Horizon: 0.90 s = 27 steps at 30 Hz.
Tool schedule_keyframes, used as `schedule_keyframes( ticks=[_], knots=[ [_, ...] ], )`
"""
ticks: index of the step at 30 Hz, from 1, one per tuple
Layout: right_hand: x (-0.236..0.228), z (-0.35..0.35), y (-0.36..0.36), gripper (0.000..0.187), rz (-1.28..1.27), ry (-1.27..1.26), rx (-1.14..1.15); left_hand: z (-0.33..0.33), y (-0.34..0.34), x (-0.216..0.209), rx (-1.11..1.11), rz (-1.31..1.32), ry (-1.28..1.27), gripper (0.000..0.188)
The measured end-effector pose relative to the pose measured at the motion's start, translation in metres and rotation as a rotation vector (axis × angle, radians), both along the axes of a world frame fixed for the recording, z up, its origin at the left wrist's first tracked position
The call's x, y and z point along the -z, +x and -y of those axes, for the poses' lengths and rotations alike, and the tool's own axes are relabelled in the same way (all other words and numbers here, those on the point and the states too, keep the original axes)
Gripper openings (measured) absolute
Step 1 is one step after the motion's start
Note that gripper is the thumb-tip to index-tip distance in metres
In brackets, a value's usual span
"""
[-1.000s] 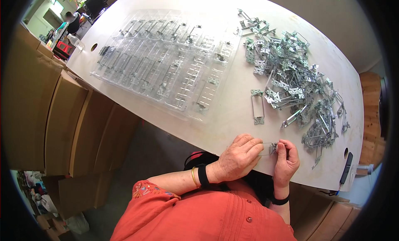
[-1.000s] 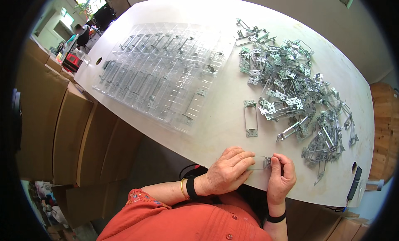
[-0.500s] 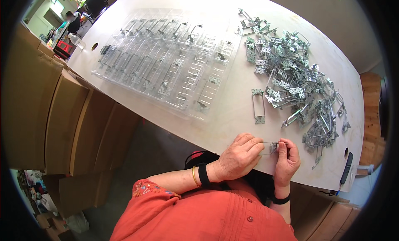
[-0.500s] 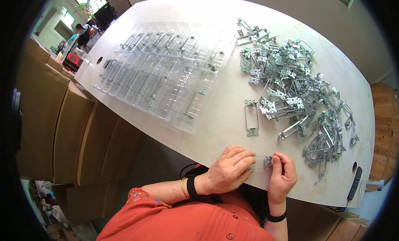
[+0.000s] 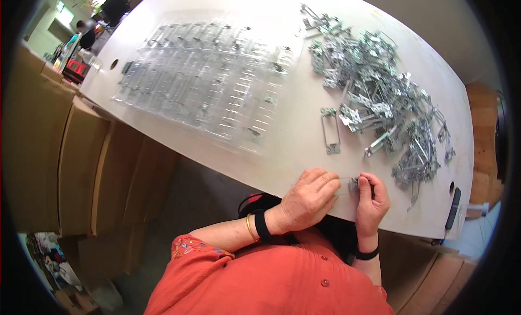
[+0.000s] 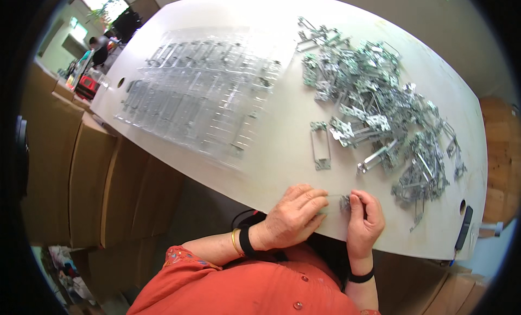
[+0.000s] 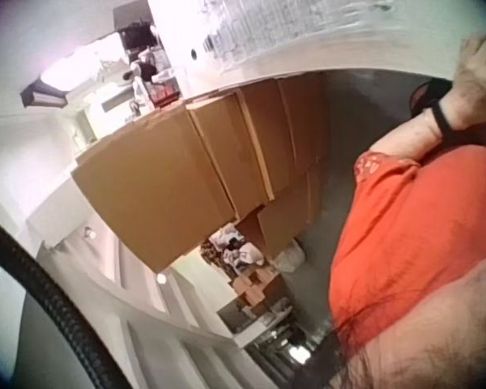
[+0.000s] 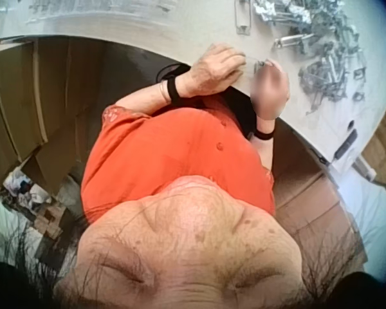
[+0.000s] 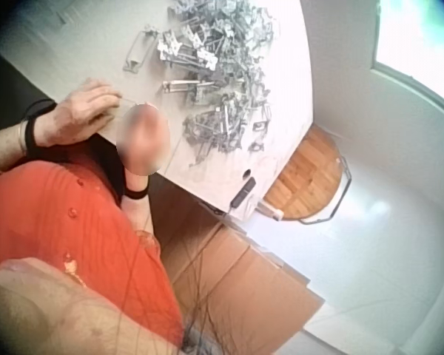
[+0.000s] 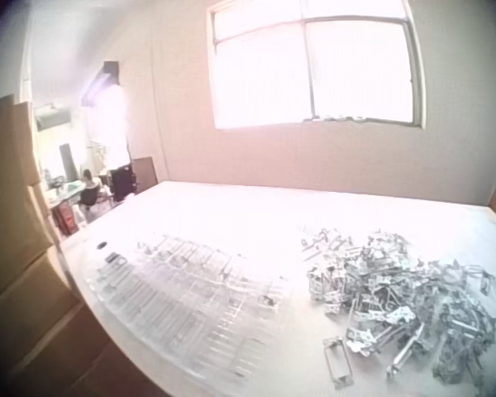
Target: The person repeatedly picks up small metal brackets and clear plastic strips from a table, inserts the strips into the brackets, and places the assembled units into a clear plastic tray. The process is repeated for multiple units throughout the clip.
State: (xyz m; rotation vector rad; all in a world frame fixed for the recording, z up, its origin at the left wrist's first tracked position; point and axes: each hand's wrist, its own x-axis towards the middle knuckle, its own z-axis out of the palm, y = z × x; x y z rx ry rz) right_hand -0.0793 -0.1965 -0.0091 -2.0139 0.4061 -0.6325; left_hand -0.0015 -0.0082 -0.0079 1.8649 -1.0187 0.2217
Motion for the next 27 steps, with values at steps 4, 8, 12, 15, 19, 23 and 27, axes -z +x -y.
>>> schedule_keyframes(
  ticks=[4,8,12,15,19,23,27],
  knots=[
    [0.000,-0.002,-0.002,0.006,0.034,0.228,0.052,0.001,0.000,0.003,-0.002,-0.031,-0.028,0.037],
    [-0.004,-0.001,-0.003,0.009,0.054,0.178,0.039,0.002,0.000,0.002,-0.014,-0.034,-0.010,0.040],
    [-0.004,0.002,-0.009,0.013,0.071,0.225,0.004,0.003,0.002,0.003,-0.009,-0.032,0.008,0.041],
    [-0.006,0.005,-0.013,0.012,0.058,0.236,0.003,0.003,0.002,0.002,-0.010,-0.036,0.006,0.044],
    [-0.005,0.006,-0.016,0.010,0.043,0.197,-0.017,0.003,0.002,0.002,-0.017,-0.039,0.017,0.044],
    [-0.002,0.007,-0.014,0.010,0.045,0.144,-0.037,0.003,0.002,0.002,-0.030,-0.042,0.019,0.045],
    [-0.006,0.006,-0.011,0.010,0.037,0.082,-0.047,0.003,0.003,0.003,-0.029,-0.046,0.021,0.045]
  ],
)
